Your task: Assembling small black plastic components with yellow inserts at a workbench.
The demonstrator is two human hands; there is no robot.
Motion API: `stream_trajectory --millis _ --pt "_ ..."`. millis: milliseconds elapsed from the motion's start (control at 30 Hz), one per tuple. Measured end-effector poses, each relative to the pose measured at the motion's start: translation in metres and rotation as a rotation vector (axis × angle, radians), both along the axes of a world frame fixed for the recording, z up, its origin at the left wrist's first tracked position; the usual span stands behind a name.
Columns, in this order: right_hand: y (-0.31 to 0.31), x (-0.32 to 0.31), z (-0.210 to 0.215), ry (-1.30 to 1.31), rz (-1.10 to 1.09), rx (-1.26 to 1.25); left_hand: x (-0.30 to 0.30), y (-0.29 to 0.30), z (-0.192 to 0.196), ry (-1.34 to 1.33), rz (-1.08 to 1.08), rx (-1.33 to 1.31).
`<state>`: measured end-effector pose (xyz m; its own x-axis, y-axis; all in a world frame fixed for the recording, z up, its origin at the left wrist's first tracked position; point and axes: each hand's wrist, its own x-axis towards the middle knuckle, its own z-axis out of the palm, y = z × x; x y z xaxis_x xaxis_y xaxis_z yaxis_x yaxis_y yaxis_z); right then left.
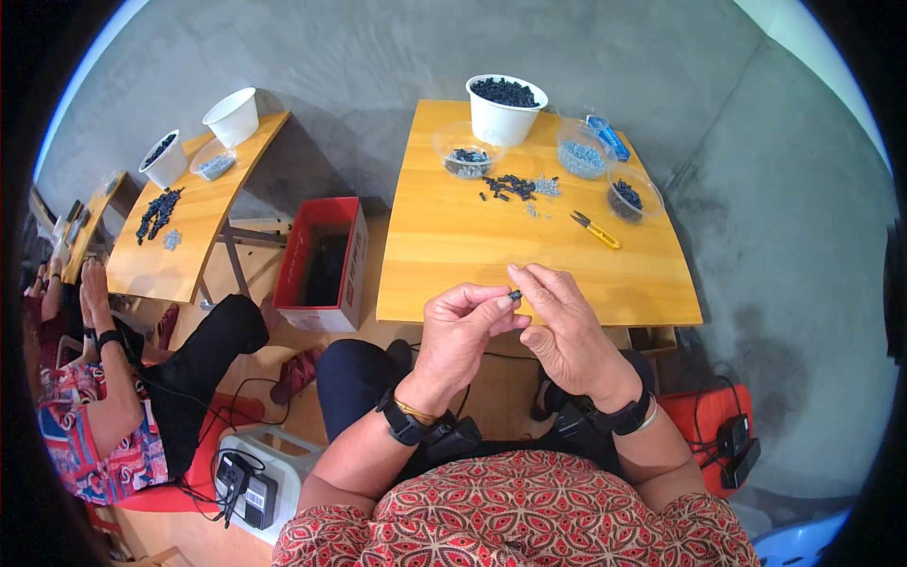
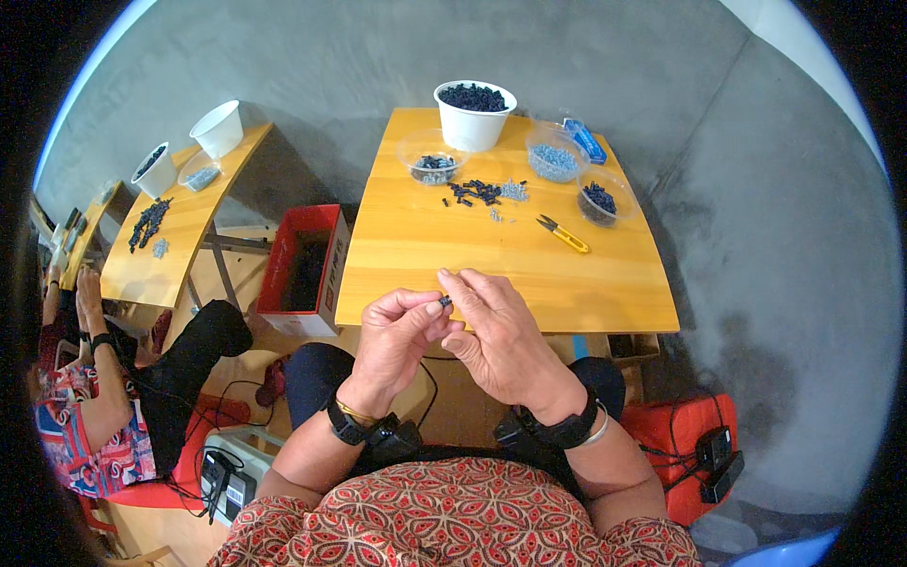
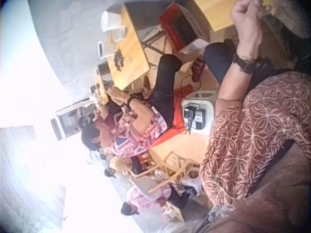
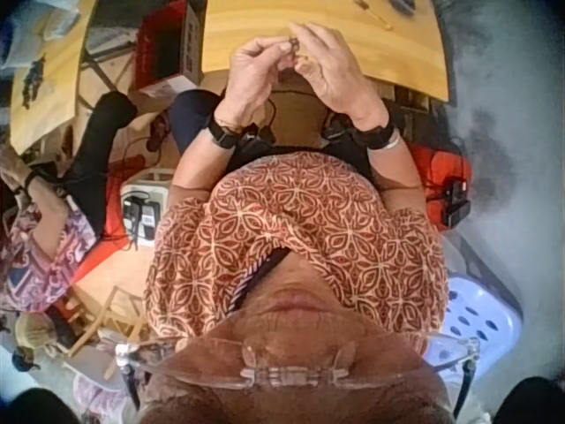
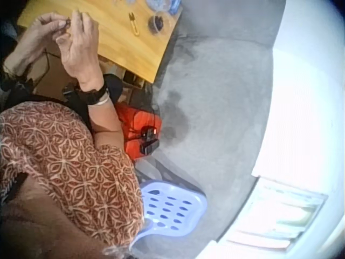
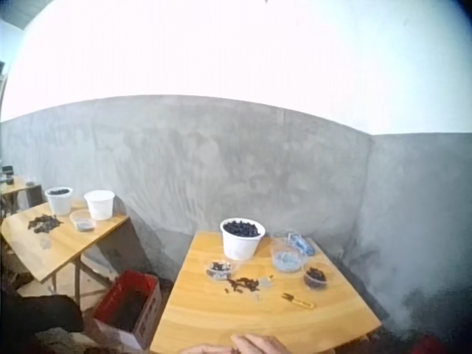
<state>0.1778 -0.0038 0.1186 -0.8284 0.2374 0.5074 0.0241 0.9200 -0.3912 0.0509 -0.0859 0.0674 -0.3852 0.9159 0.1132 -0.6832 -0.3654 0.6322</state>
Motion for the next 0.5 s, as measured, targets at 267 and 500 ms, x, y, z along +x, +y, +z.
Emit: stream_trajectory --millis 267,500 --pt "-0.005 -0.009 -0.012 -0.004 -0.058 0.170 -0.003 0.000 -0.008 0.036 0.022 -0.072" --pt "0.028 -0.039 -0.039 -0.016 -0.104 -0.203 -0.028 0.013 -0.034 0.003 0.100 -0.139"
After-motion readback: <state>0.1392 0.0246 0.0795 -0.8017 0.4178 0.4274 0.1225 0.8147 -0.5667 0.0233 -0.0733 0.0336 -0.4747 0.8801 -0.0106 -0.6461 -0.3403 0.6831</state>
